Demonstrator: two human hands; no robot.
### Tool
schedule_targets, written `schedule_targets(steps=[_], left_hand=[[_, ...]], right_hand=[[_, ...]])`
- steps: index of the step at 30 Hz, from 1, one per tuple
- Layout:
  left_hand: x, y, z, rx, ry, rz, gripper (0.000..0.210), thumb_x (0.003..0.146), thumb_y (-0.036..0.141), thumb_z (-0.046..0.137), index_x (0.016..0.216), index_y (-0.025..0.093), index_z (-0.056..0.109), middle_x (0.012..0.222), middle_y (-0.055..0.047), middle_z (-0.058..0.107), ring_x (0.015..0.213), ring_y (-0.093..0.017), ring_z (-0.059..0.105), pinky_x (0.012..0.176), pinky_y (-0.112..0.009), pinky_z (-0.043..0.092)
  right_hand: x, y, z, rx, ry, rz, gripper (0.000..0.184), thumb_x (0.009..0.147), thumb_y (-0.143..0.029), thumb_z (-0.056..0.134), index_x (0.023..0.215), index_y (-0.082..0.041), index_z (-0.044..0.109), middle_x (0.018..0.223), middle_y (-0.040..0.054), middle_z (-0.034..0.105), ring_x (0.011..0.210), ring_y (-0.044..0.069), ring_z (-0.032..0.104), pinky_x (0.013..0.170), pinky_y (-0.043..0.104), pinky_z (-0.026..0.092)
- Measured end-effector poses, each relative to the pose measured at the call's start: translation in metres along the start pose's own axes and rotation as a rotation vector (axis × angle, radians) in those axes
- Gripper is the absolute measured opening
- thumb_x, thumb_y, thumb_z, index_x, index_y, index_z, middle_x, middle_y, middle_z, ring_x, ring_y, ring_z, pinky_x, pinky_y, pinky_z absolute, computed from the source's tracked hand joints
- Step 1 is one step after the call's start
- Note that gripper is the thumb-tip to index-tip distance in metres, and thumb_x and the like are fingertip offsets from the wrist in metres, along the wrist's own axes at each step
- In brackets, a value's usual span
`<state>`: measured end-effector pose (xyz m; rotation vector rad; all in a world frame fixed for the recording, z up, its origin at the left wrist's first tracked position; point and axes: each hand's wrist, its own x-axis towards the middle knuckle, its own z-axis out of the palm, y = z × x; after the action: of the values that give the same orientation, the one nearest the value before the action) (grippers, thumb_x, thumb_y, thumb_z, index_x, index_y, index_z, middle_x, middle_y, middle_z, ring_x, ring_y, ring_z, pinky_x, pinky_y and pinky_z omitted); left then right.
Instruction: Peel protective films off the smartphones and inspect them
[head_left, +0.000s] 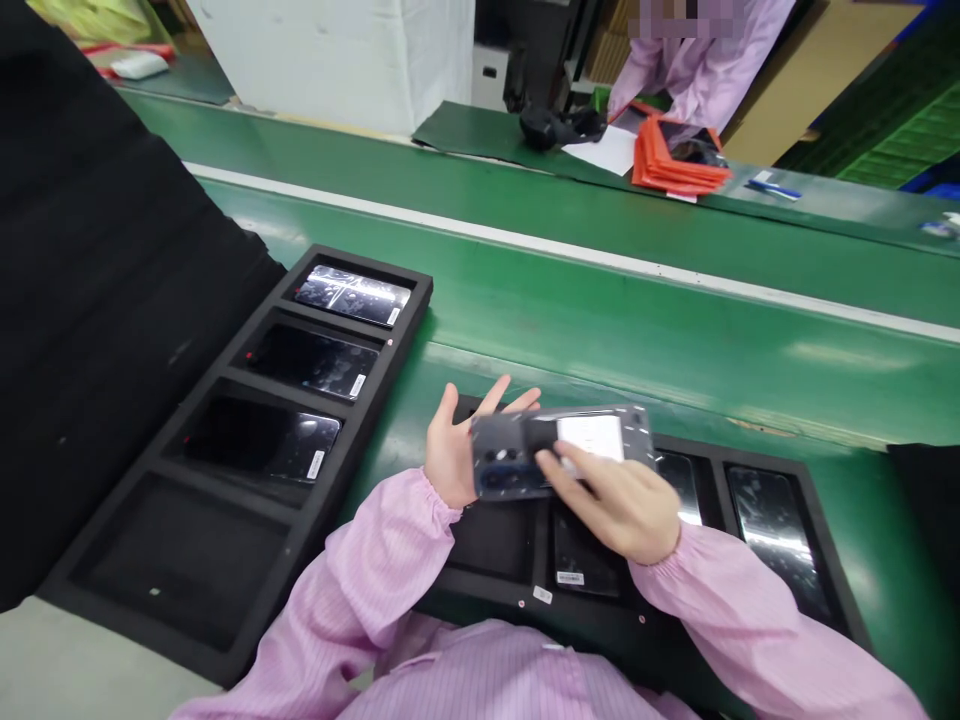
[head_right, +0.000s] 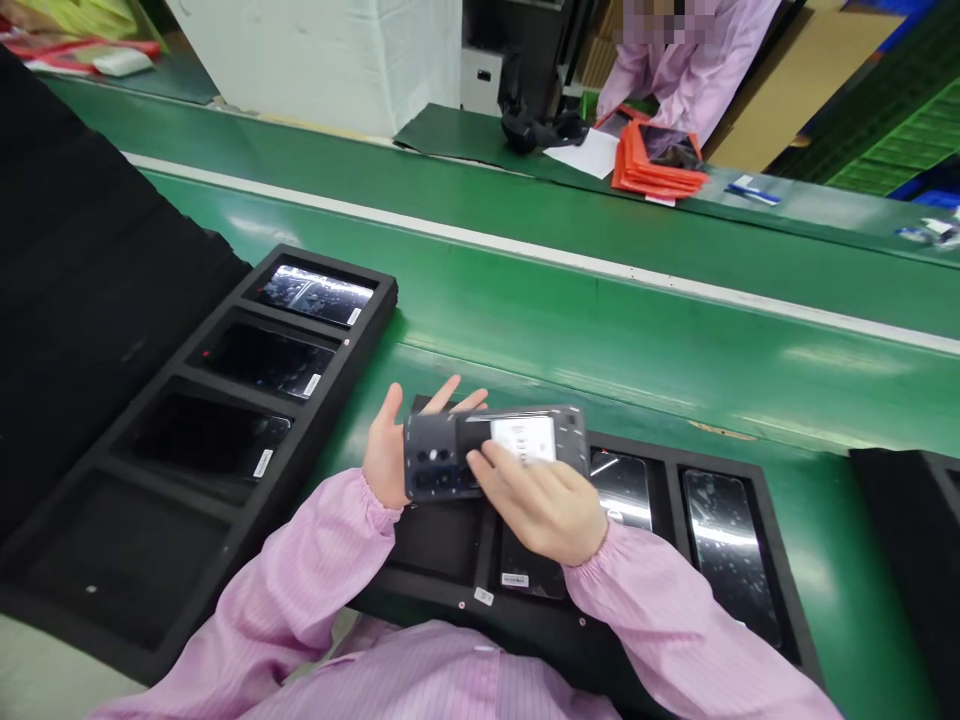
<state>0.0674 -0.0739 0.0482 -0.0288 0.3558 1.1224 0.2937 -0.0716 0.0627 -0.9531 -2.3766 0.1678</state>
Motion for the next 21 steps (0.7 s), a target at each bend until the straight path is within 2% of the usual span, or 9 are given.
schedule_targets(steps=[2, 5, 8, 11, 13, 15, 18, 19, 21], left_hand=[[0.000, 0.000, 0.000, 0.004, 0.010, -0.010, 0.072, 0.092, 0.071, 0.031, 0.147, 0.025, 0.037, 0.145, -0.010, 0.051, 0.139, -0.028, 0.043, 0.112, -0.047, 0.037], [0.000, 0.000, 0.001, 0.033, 0.022, -0.003, 0.070, 0.094, 0.069, 0.028, 0.147, 0.025, 0.037, 0.143, -0.010, 0.053, 0.135, -0.030, 0.047, 0.109, -0.049, 0.040], [0.001, 0.000, 0.001, 0.080, 0.078, 0.048, 0.068, 0.094, 0.068, 0.027, 0.146, 0.026, 0.039, 0.141, -0.009, 0.055, 0.131, -0.030, 0.051, 0.106, -0.048, 0.042], [0.003, -0.001, 0.000, 0.079, 0.128, 0.046, 0.068, 0.093, 0.069, 0.032, 0.145, 0.026, 0.040, 0.141, -0.009, 0.055, 0.132, -0.027, 0.050, 0.107, -0.045, 0.043], [0.004, -0.003, -0.001, 0.061, 0.135, 0.022, 0.067, 0.094, 0.068, 0.032, 0.144, 0.025, 0.041, 0.140, -0.010, 0.055, 0.132, -0.027, 0.050, 0.107, -0.045, 0.042], [0.005, -0.003, -0.002, 0.039, 0.108, 0.027, 0.067, 0.094, 0.068, 0.032, 0.143, 0.024, 0.042, 0.140, -0.011, 0.056, 0.134, -0.028, 0.049, 0.109, -0.046, 0.040], [0.005, -0.004, -0.004, 0.016, 0.054, 0.082, 0.067, 0.093, 0.068, 0.034, 0.142, 0.024, 0.043, 0.139, -0.010, 0.057, 0.139, -0.025, 0.042, 0.113, -0.042, 0.035], [0.005, -0.004, -0.004, 0.019, 0.044, 0.086, 0.067, 0.093, 0.069, 0.035, 0.142, 0.024, 0.043, 0.140, -0.009, 0.056, 0.141, -0.024, 0.039, 0.115, -0.041, 0.033], [0.003, -0.005, -0.004, 0.053, 0.038, 0.072, 0.066, 0.093, 0.068, 0.035, 0.143, 0.026, 0.043, 0.143, -0.008, 0.053, 0.144, -0.023, 0.034, 0.117, -0.042, 0.029]], right_hand=[[0.007, 0.001, -0.004, -0.067, -0.053, -0.187, 0.035, 0.097, -0.024, 0.051, 0.124, -0.039, 0.065, 0.117, -0.0031, 0.071, 0.061, 0.009, 0.059, 0.054, 0.026, 0.043], [0.015, -0.002, -0.014, -0.259, 0.037, -0.313, 0.042, 0.095, -0.017, 0.051, 0.131, -0.039, 0.060, 0.119, -0.0020, 0.070, 0.060, 0.008, 0.060, 0.052, 0.026, 0.043], [0.017, -0.009, -0.013, -0.334, 0.111, -0.242, 0.047, 0.093, -0.011, 0.053, 0.133, -0.033, 0.060, 0.125, 0.0022, 0.067, 0.070, 0.010, 0.065, 0.059, 0.026, 0.048], [0.017, -0.013, -0.003, -0.249, -0.045, -0.295, 0.043, 0.095, -0.008, 0.042, 0.126, -0.029, 0.065, 0.124, 0.0026, 0.068, 0.064, 0.010, 0.062, 0.055, 0.026, 0.047], [0.018, -0.011, -0.003, -0.300, -0.092, -0.342, 0.045, 0.096, -0.008, 0.038, 0.125, -0.030, 0.065, 0.123, 0.0014, 0.068, 0.058, 0.009, 0.060, 0.053, 0.026, 0.047], [0.019, -0.010, -0.009, -0.437, 0.055, -0.292, 0.048, 0.094, -0.010, 0.044, 0.135, -0.031, 0.057, 0.124, 0.0027, 0.068, 0.060, 0.010, 0.062, 0.056, 0.025, 0.048], [0.015, -0.013, -0.012, -0.520, 0.344, -0.125, 0.065, 0.087, -0.005, 0.056, 0.147, -0.027, 0.044, 0.121, 0.0096, 0.069, 0.064, 0.013, 0.065, 0.060, 0.026, 0.052], [0.012, -0.016, -0.009, -0.506, 0.334, -0.108, 0.066, 0.085, -0.003, 0.056, 0.146, -0.025, 0.045, 0.120, 0.0109, 0.069, 0.064, 0.013, 0.065, 0.060, 0.026, 0.052], [0.006, -0.020, 0.002, -0.418, 0.161, -0.153, 0.056, 0.087, -0.002, 0.050, 0.139, -0.024, 0.054, 0.119, 0.0098, 0.069, 0.066, 0.014, 0.068, 0.060, 0.024, 0.054]])
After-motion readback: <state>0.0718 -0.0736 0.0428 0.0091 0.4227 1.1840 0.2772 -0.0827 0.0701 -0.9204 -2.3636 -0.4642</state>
